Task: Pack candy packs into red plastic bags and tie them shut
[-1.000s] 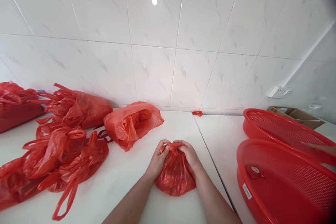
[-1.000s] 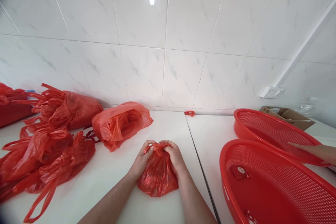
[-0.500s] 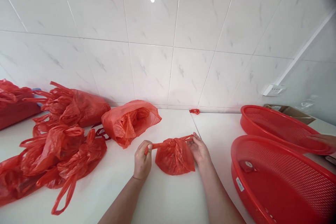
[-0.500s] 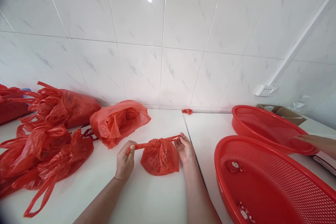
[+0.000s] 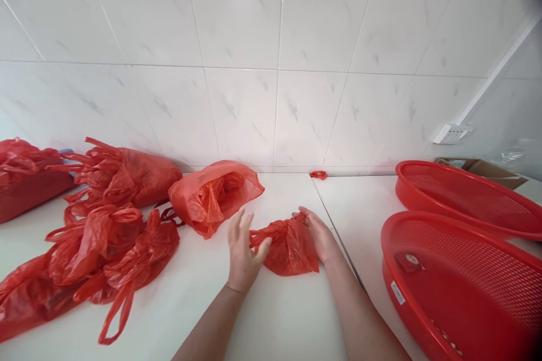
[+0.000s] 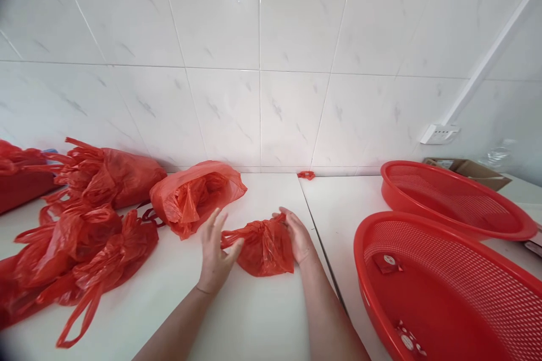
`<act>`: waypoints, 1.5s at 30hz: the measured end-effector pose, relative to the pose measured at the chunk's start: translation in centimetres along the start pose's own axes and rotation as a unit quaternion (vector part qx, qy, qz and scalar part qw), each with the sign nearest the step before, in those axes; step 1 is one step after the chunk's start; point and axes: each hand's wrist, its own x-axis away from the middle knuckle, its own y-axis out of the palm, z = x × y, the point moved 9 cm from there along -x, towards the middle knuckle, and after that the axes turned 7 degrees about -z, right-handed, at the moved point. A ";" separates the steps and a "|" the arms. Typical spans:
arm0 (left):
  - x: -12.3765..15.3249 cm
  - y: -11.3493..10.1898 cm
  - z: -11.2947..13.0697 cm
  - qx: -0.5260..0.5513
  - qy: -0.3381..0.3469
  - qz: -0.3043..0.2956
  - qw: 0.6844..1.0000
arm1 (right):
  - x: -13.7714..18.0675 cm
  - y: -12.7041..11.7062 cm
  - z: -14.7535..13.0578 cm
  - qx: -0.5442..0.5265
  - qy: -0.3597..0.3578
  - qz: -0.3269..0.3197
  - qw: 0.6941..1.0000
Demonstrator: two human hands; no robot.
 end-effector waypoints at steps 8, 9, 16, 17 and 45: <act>1.7 5.0 1.7 0.088 -0.030 -0.235 0.968 | 1.6 3.9 2.9 0.066 0.112 -0.157 0.979; 1.8 4.3 1.3 0.090 -0.056 -0.220 0.970 | 1.3 2.9 2.7 0.053 0.107 -0.129 0.984; 4.2 -3.9 -2.2 0.113 -0.170 -0.124 0.971 | -0.3 -1.7 2.7 0.017 0.119 -0.024 0.992; 4.2 -6.0 -2.5 0.097 -0.170 -0.100 0.976 | -0.4 -1.8 2.8 0.020 0.126 -0.022 0.992; 4.0 -23.0 -8.6 -0.399 -0.195 0.248 0.861 | -0.9 -0.9 2.9 0.040 0.115 -0.021 0.992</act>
